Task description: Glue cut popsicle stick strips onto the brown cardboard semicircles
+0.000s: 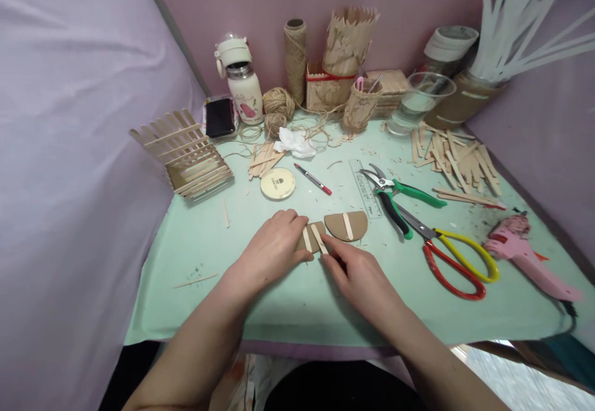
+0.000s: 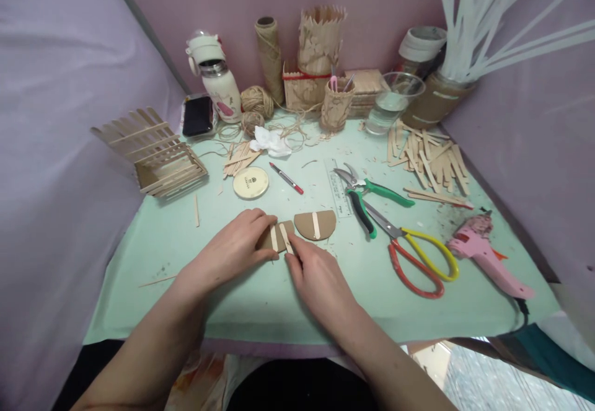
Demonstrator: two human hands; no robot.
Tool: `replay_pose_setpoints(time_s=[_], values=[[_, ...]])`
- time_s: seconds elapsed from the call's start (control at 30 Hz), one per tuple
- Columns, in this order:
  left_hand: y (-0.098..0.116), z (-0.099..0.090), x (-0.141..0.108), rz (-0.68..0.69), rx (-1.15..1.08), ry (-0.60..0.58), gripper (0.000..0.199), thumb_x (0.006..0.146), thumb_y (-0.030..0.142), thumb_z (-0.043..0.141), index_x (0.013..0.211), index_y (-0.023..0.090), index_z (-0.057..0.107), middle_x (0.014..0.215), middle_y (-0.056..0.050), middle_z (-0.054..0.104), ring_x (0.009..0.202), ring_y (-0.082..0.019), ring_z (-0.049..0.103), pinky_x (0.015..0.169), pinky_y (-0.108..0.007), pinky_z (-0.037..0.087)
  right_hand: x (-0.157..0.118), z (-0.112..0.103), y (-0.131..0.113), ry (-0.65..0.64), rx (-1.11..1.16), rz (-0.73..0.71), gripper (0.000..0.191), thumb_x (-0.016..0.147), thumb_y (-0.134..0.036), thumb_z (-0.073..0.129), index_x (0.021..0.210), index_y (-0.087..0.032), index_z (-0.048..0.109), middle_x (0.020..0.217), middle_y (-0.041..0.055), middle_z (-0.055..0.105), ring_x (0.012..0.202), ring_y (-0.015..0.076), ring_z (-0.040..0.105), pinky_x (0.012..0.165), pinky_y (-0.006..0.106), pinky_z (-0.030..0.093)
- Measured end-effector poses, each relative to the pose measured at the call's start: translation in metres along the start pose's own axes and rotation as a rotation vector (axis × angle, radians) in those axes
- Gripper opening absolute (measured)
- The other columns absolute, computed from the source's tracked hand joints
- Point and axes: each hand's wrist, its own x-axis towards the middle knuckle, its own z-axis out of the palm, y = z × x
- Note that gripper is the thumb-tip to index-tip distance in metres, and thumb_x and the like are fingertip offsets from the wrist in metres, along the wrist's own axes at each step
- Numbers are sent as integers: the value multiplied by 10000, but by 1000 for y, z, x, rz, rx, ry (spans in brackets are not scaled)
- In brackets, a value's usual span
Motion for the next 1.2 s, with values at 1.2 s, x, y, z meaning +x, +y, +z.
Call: replay_pose_setpoints(time_s=[1.2], values=[[0, -7, -17, 85, -65, -74, 540, 856, 222, 658, 1363, 200, 476, 1171, -108, 561, 1116, -276, 516, 948, -427, 477, -26, 30, 8, 325, -504, -346, 351, 961, -165, 448, 1251, -47, 607, 722, 58, 621, 654, 206, 604, 589, 330, 500]])
